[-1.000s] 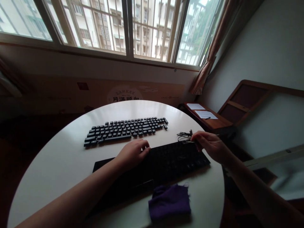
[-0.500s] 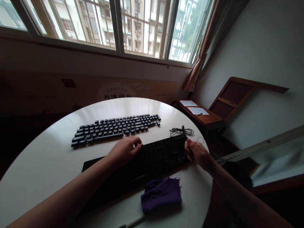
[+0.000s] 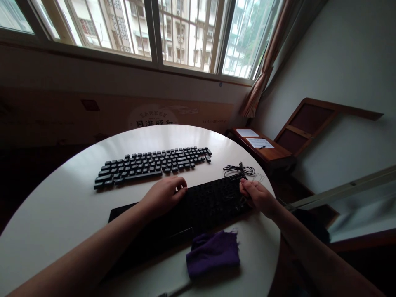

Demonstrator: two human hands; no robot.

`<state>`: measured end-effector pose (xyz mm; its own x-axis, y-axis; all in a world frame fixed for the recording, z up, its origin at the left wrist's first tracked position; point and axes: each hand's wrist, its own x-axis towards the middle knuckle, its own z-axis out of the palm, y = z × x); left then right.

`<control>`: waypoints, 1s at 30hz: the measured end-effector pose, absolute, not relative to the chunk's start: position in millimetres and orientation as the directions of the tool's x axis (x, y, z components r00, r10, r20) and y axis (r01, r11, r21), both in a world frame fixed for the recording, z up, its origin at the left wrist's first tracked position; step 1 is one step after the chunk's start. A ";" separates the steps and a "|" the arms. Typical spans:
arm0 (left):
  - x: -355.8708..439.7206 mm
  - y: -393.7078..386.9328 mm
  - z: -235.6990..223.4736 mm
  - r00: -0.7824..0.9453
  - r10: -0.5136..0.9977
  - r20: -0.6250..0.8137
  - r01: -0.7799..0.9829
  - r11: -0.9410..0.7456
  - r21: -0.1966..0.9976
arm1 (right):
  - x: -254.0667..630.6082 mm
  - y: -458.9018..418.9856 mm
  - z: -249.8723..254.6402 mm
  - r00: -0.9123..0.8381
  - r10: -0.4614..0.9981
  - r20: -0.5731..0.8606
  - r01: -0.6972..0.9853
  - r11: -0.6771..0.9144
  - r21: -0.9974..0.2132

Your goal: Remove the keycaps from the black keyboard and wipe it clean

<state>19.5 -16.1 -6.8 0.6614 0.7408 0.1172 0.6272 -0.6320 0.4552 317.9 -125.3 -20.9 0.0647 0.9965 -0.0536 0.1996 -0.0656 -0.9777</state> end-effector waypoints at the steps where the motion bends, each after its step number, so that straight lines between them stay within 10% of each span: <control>1: 19.6 -16.0 -6.7 0.662 0.741 0.115 0.627 -0.631 0.457 | 317.5 -126.9 -21.7 0.065 0.997 -0.039 0.212 -0.052 -0.976; 12: 18.0 -15.6 -8.0 0.661 0.741 0.121 0.625 -0.632 0.458 | 308.2 -150.1 -42.4 0.142 0.958 0.249 0.373 0.181 -0.910; 24: 17.4 -18.1 -7.0 0.655 0.743 0.137 0.626 -0.635 0.452 | 314.5 -139.4 -37.0 0.261 0.965 0.006 -0.133 0.042 -0.990; 30: 18.2 -22.1 -4.4 0.649 0.743 0.164 0.622 -0.642 0.448 | 311.6 -128.1 -21.5 0.154 0.987 -0.033 -0.097 -0.018 -0.995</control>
